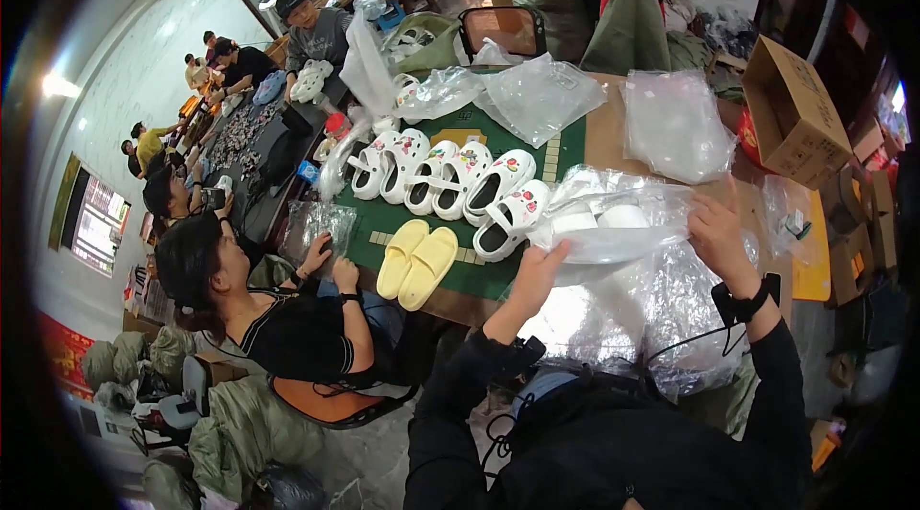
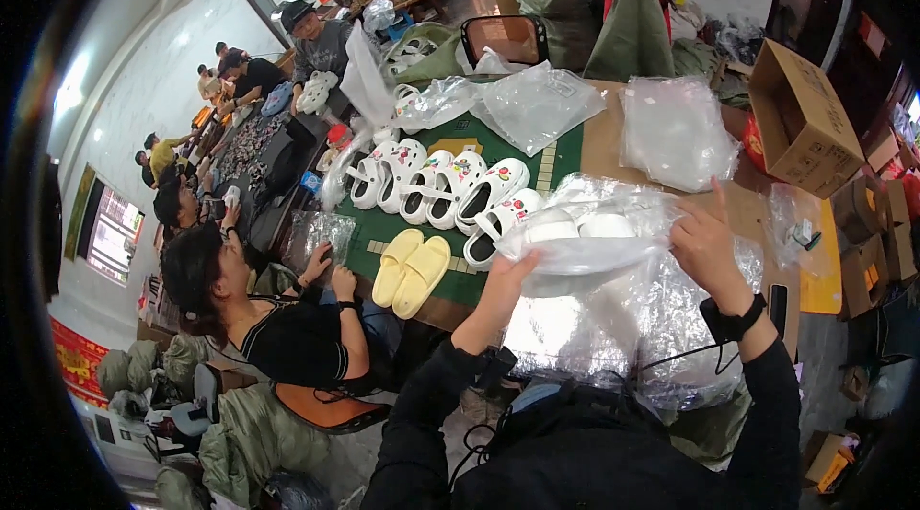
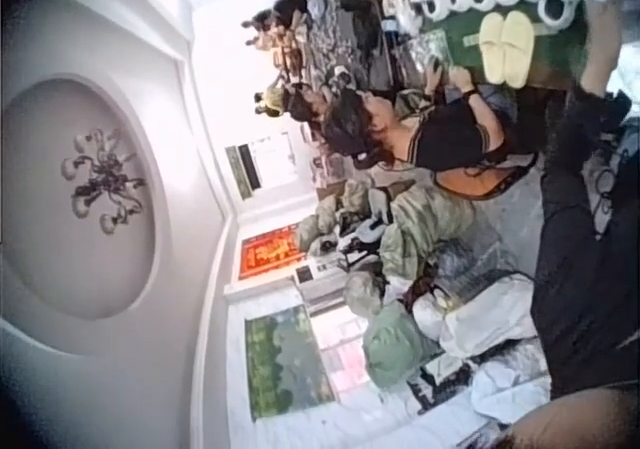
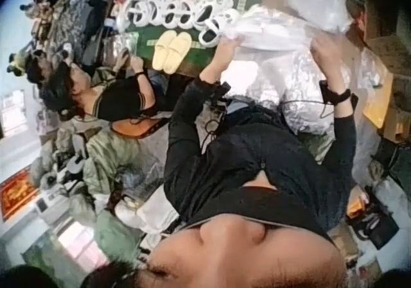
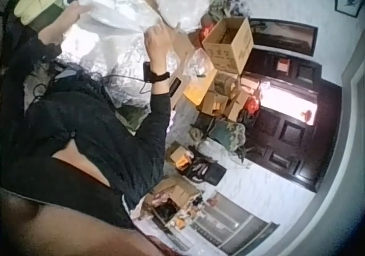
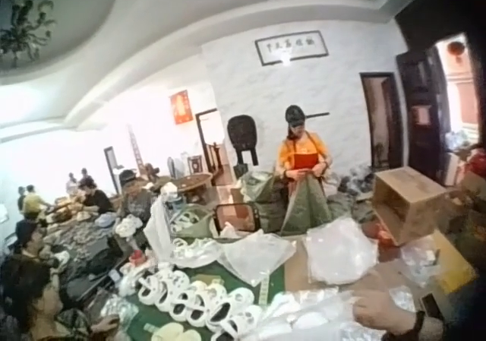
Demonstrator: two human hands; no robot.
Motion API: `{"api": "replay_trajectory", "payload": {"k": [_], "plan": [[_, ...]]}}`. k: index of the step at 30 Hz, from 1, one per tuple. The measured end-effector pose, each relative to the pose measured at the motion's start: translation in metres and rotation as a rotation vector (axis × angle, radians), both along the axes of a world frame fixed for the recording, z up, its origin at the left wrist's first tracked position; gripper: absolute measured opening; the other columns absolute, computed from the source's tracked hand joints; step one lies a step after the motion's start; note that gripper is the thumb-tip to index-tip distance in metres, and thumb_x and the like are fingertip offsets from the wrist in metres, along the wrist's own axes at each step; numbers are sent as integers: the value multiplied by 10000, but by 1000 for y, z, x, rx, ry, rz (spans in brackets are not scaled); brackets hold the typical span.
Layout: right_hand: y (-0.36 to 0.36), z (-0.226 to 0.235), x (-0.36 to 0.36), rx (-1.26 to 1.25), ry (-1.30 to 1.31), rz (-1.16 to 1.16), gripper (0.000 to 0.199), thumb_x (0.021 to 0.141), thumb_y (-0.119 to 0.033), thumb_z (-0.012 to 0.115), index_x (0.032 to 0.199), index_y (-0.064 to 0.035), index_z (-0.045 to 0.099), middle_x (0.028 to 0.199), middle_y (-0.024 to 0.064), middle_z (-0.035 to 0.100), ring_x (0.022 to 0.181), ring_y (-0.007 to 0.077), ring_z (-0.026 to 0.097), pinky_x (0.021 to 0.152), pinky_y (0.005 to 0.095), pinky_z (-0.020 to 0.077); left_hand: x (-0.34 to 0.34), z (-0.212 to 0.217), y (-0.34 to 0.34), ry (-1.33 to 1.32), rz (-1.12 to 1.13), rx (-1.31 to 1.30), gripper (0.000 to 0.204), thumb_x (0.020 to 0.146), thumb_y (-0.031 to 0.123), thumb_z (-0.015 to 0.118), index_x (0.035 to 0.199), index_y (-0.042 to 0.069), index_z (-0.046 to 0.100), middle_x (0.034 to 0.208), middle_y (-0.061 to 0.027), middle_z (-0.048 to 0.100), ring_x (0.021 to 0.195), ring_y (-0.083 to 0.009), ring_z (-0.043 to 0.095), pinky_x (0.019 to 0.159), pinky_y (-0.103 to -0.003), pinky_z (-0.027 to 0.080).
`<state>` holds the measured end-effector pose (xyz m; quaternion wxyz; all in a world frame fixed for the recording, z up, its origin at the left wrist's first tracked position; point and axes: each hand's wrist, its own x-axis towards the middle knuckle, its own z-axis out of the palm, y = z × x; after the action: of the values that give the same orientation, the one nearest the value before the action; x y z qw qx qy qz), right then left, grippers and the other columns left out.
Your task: Packing finished shoes and sandals into plastic bags and placing them into a larger transport sack.
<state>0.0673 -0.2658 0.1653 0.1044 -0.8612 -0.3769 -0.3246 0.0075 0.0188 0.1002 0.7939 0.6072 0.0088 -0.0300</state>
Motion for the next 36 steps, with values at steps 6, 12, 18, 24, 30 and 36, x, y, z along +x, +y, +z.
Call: {"api": "replay_trajectory", "payload": {"k": [6,12,18,24,30,36], "plan": [[-17,-24,-7,-149,128,60,190,521,-33,641,545,-76,457,548,43,447,678,192,538,1031,557,261,-15,-7,2,259,-66,106,393,903,326,491,939,-47,606,877,-41,610,788,-100,522,718,-250,404],[-16,-18,-9,-106,79,142,227,476,-66,667,531,-91,448,521,18,439,648,174,530,1019,541,285,-22,-27,-4,141,125,92,478,907,391,462,788,-47,612,666,-8,538,637,-73,440,590,-271,365],[-2,-23,-21,-246,207,120,748,488,-283,776,1162,-104,504,1089,102,520,1055,257,469,1025,498,257,-29,-17,-4,177,-58,249,421,909,334,472,874,-58,620,770,-39,603,706,-87,514,666,-254,409],[38,-18,-18,-148,398,53,953,561,-351,771,1347,-103,293,1189,166,496,1108,318,462,939,487,338,-46,-12,-25,78,-178,311,355,908,281,497,963,-49,614,863,-38,628,776,-99,544,715,-253,419],[13,-68,22,-289,548,327,364,639,-184,659,981,-106,561,857,91,573,814,301,564,701,395,449,-44,0,-49,-104,-190,170,335,913,286,495,998,-21,599,930,-68,606,824,-118,504,724,-285,405],[-1,-64,47,173,538,184,214,652,2,507,854,-31,570,831,149,600,773,368,564,660,418,450,-46,-18,-33,-265,62,476,210,892,93,470,1022,-11,596,986,-60,607,924,-135,538,829,-262,410]]}}
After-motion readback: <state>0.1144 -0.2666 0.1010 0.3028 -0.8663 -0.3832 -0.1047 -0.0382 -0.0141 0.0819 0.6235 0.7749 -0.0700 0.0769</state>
